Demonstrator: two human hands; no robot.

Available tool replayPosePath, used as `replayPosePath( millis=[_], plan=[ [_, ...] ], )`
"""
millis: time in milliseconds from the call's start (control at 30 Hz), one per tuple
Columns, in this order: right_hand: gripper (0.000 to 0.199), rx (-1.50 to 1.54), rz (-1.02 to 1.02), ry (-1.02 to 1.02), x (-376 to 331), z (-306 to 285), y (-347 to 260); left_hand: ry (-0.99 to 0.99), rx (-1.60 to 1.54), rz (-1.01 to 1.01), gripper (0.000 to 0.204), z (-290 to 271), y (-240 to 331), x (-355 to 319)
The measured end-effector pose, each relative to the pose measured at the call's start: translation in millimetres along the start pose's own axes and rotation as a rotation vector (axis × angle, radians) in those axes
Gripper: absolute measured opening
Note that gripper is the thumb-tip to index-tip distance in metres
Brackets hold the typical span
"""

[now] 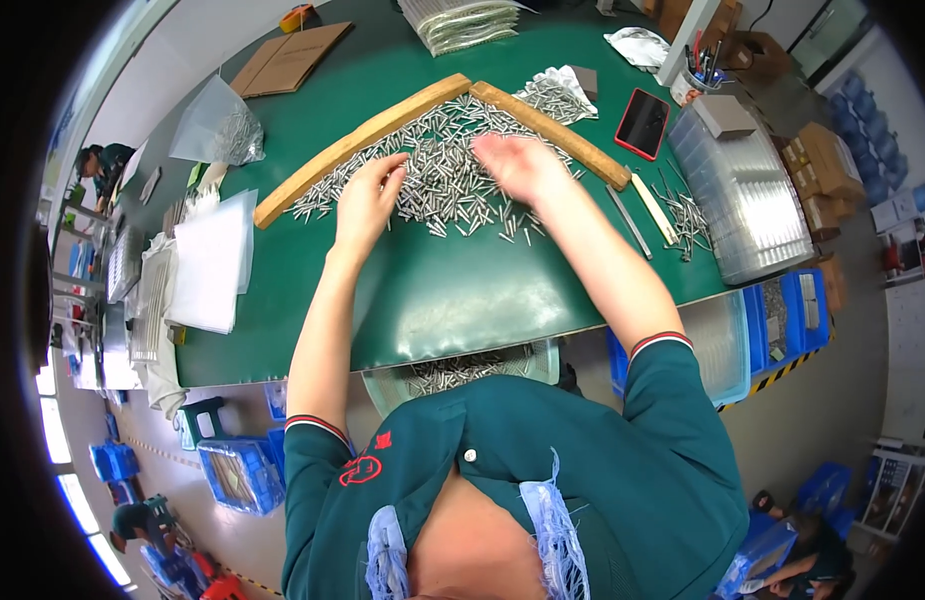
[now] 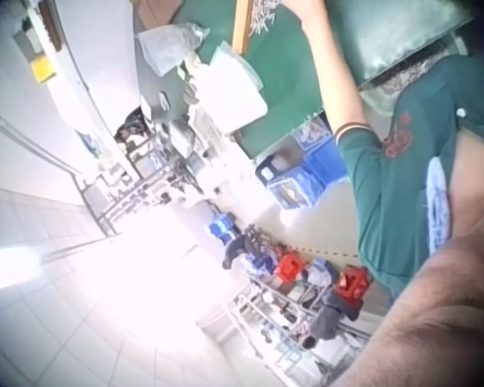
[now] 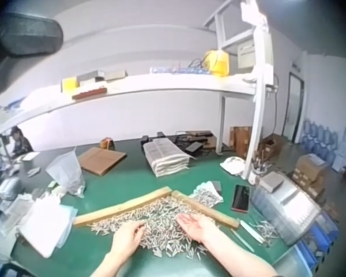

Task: Sorting and organizing small metal pins from a large pile into a collection bin on a workbench.

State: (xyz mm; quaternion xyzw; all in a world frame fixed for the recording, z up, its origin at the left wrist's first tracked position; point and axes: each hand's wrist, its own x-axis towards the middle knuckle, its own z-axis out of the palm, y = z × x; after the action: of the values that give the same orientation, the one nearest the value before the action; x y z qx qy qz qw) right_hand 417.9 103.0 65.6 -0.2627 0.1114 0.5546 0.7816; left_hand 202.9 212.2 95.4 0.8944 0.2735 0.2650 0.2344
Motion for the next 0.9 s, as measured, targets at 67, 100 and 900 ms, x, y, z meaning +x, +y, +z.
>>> replayPosePath(
  millis=[67,100,900],
  plan=[
    [0.042,0.089,-0.153,0.008,19.6,7.9,-43.4,0.027,-0.008,-0.008,0.024,-0.4,-10.6,-3.3],
    [0.050,0.217,-0.182,0.053,20.2,21.7,-59.2,0.024,-0.010,-0.007,0.024,1.4,-16.7,-4.1],
    [0.073,-2.479,-0.920,-0.736,-98.0,-41.3,78.0,-0.178,0.374,0.065,0.075,20.5,5.1,-112.2]
  ],
)
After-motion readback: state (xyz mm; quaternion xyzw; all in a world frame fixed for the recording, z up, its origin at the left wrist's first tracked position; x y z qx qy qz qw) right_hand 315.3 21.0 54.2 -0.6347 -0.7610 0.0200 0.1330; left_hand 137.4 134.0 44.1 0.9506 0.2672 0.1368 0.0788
